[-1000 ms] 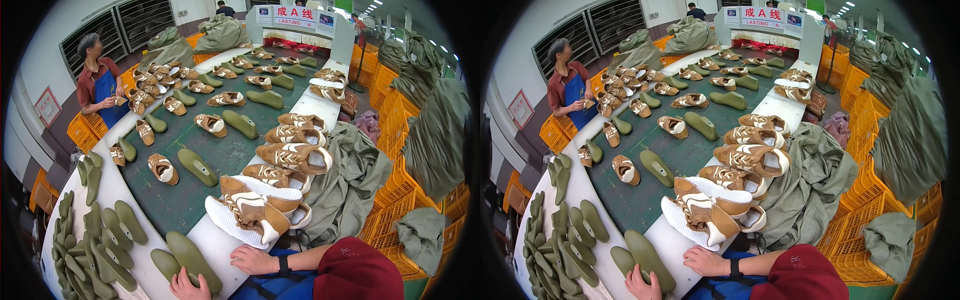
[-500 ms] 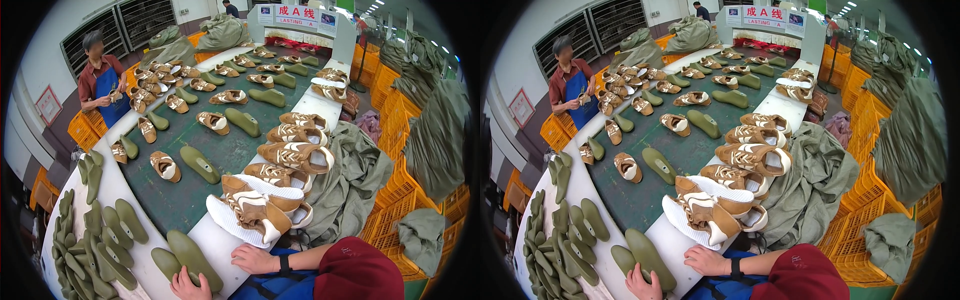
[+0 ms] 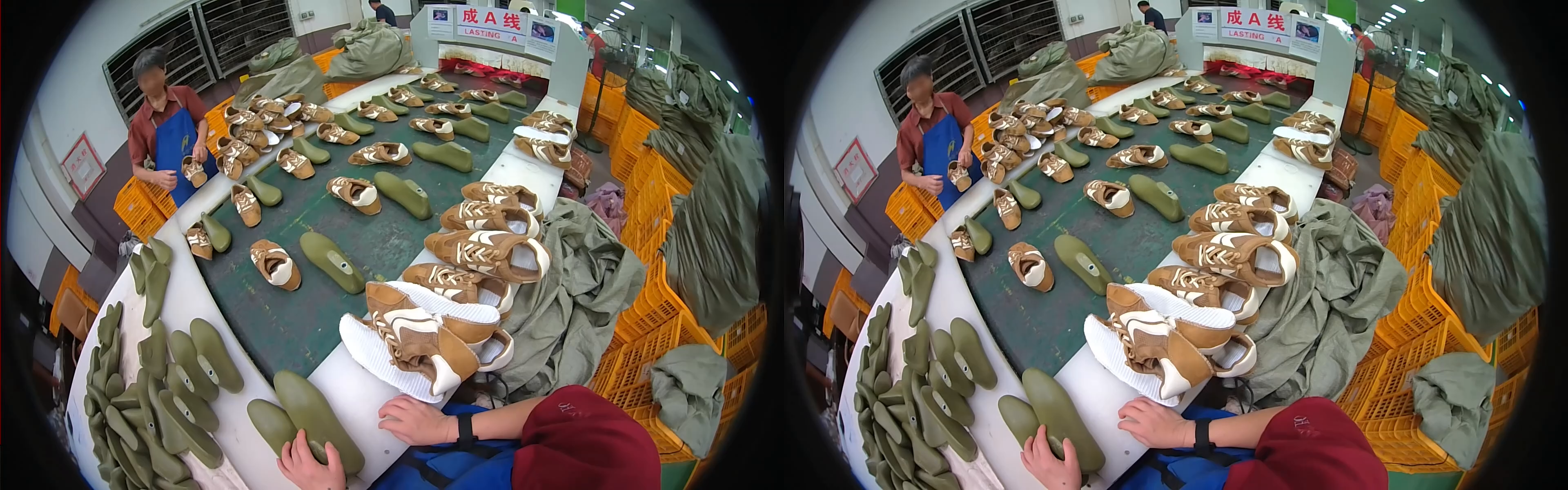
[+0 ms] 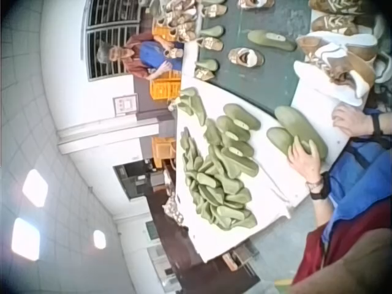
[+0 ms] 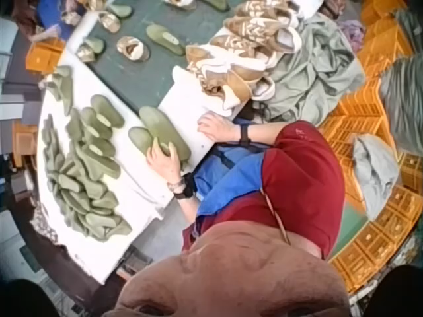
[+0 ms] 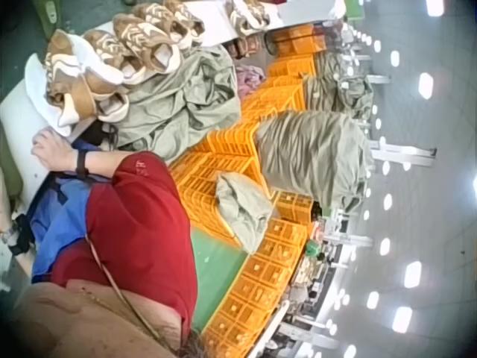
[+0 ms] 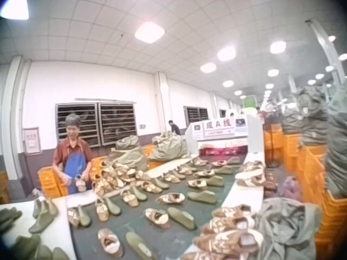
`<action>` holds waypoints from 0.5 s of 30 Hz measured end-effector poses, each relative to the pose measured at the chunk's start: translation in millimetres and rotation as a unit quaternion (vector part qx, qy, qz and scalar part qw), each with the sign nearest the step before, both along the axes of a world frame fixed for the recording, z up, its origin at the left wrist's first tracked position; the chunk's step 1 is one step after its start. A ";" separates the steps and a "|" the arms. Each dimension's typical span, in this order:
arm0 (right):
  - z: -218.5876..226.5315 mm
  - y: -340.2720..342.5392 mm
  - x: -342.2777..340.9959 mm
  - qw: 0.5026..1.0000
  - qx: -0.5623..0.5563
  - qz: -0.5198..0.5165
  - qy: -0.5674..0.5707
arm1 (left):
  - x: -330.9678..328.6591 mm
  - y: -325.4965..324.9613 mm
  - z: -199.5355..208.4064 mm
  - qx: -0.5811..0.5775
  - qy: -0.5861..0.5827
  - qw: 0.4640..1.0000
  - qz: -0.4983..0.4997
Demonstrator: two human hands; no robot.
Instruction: The recorder is assembling shoes by placing them onto green shoe lasts on a factory production table.
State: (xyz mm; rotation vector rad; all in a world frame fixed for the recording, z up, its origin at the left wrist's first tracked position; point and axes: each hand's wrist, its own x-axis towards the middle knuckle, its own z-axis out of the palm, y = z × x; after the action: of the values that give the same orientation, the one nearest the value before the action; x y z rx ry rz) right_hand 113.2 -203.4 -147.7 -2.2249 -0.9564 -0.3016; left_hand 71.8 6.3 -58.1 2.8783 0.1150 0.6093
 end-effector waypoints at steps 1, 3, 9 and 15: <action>0.7 0.0 -0.2 1.000 -0.003 0.000 0.000 | -0.3 0.4 0.0 0.000 0.001 1.000 0.000; 0.3 -0.4 0.2 1.000 -0.006 0.002 0.004 | 0.2 0.0 0.6 0.002 0.001 1.000 -0.001; -1.4 -0.6 0.7 1.000 -0.007 0.002 0.005 | 1.1 -1.7 0.5 0.002 0.000 1.000 0.004; -0.9 -0.7 0.4 1.000 -0.005 0.000 0.002 | 1.5 -2.1 1.8 -0.004 0.000 1.000 0.002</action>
State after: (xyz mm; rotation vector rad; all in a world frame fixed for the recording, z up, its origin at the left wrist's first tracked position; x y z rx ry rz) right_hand 113.6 -204.1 -148.5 -2.2349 -0.9570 -0.2932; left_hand 73.3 4.2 -56.4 2.8716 0.1232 0.6074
